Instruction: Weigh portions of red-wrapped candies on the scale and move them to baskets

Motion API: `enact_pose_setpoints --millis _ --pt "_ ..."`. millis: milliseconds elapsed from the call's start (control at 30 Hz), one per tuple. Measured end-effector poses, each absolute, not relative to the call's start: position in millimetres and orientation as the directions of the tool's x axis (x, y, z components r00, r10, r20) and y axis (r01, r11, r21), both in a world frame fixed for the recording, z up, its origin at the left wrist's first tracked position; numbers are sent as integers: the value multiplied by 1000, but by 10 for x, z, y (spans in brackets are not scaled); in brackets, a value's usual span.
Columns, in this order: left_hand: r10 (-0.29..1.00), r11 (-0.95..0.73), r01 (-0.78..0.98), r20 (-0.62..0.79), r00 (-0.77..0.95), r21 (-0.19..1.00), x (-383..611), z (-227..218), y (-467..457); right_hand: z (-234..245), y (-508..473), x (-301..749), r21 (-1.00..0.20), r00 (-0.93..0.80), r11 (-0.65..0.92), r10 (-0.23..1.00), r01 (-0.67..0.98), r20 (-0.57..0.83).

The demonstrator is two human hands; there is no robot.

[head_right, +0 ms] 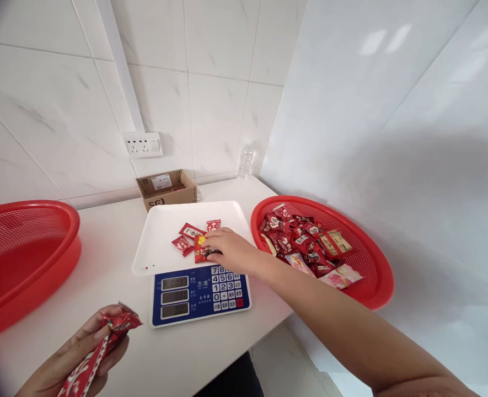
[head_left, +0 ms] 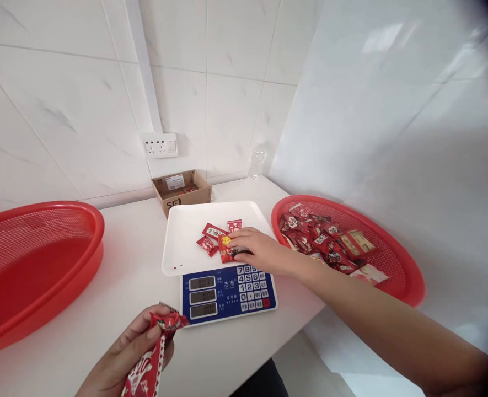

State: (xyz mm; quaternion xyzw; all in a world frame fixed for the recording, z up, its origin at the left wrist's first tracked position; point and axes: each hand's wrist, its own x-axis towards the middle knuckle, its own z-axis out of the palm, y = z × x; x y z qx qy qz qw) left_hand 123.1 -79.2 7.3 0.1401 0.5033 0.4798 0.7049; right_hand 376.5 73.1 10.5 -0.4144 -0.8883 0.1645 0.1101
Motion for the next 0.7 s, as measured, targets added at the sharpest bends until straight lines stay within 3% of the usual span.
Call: enact_pose_setpoints --millis 167,233,300,433,533,700 --pt "795 540 -521 -604 58 661 1263 121 -813 146 666 3696 -320 -610 619 780 717 144" --pt "799 539 -502 -599 51 676 1289 121 -838 238 498 3696 -379 -596 623 777 685 200" --pt "805 551 -449 -589 66 703 1329 84 -872 316 259 3710 -518 -605 614 767 596 213" --pt "770 631 -352 -613 176 691 1459 -76 -946 261 -241 3716 -742 -711 490 702 457 26" --pt "719 693 -331 -650 246 640 1561 -187 -974 68 -490 3666 -801 -732 392 676 452 -82" --pt "687 727 -290 -652 321 622 1681 -213 -944 -134 -638 3577 -870 -597 166 784 465 -169"
